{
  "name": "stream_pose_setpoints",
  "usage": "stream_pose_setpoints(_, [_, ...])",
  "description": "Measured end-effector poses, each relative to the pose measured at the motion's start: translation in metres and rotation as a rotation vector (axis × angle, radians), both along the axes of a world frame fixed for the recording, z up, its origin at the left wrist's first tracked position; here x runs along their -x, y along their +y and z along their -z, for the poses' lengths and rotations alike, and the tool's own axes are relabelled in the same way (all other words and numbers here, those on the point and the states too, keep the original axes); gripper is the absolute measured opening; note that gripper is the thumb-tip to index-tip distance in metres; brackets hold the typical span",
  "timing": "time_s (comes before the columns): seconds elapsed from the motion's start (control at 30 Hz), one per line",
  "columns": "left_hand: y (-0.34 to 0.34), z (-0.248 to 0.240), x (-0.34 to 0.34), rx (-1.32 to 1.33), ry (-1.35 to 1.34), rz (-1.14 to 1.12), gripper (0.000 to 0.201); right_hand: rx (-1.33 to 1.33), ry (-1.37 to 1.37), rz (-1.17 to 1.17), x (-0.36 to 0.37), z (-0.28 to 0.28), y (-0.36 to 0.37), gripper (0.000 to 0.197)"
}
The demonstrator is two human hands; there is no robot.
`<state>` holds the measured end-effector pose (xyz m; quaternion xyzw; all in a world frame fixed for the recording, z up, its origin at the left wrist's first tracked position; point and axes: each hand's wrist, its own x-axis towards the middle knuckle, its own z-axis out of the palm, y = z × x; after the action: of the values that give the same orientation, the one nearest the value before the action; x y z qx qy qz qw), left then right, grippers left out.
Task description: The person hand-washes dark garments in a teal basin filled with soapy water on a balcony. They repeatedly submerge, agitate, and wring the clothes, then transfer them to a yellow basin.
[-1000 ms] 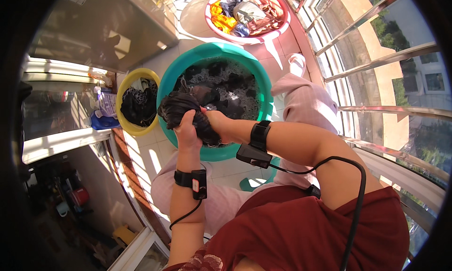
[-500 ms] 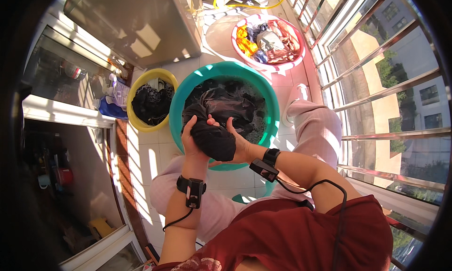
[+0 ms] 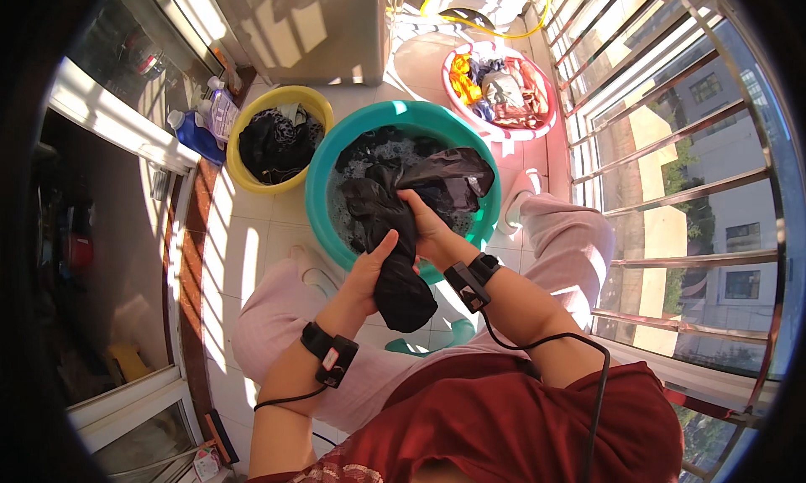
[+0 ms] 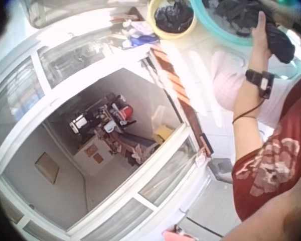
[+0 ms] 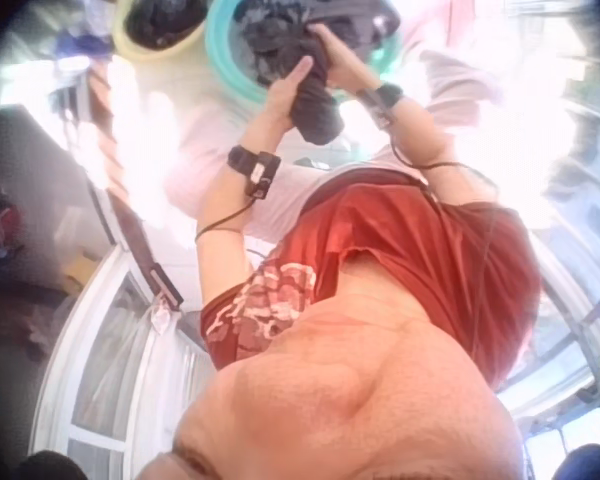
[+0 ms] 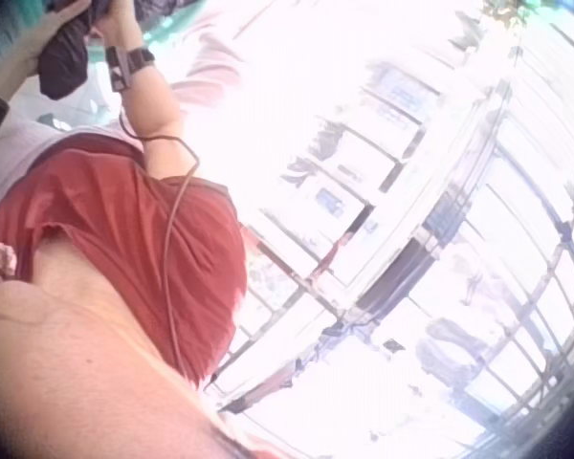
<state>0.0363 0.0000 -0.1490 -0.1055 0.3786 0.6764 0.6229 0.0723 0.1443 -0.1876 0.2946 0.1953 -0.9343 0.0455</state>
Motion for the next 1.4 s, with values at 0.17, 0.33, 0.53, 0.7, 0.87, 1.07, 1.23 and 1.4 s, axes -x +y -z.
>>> stream_pose_setpoints(0.17, [0.02, 0.022, -0.003, 0.026, 0.247, 0.074, 0.038, -0.522, -0.225, -0.254, 0.001, -0.018, 0.022, 0.036])
stream_pose_setpoints(0.33, [0.041, 0.044, -0.004, 0.065, 0.392, 0.158, 0.037, -0.979, -0.42, -0.709, 0.018, -0.016, 0.04, 0.026])
stream_pose_setpoints(0.53, [0.045, 0.044, -0.003, 0.103, 0.417, 0.096, 0.074, -1.874, -0.014, -1.456, 0.029, -0.003, 0.053, 0.032])
stream_pose_setpoints(0.7, [0.039, 0.026, -0.004, 0.104, 0.342, -0.084, 0.069, -1.567, -0.211, -1.515, 0.036, -0.025, 0.04, 0.045])
stream_pose_setpoints(0.87, [0.025, 0.008, 0.011, -0.121, 0.06, -0.115, 0.037, -1.096, -0.323, -0.907, 0.021, -0.05, 0.062, 0.092])
stream_pose_setpoints(1.07, [0.011, -0.011, 0.023, -0.166, -0.169, -0.157, 0.044, -0.226, -0.046, -0.597, -0.059, -0.007, 0.077, 0.104])
stream_pose_setpoints(1.23, [0.012, -0.009, 0.015, -0.22, -0.128, -0.006, 0.051, 0.452, 0.627, -0.357, -0.034, 0.068, -0.001, 0.114])
stream_pose_setpoints(1.4, [0.003, 0.001, 0.005, -0.184, -0.141, 0.017, 0.048, 0.269, 0.319, 0.363, -0.005, 0.05, 0.0, 0.098])
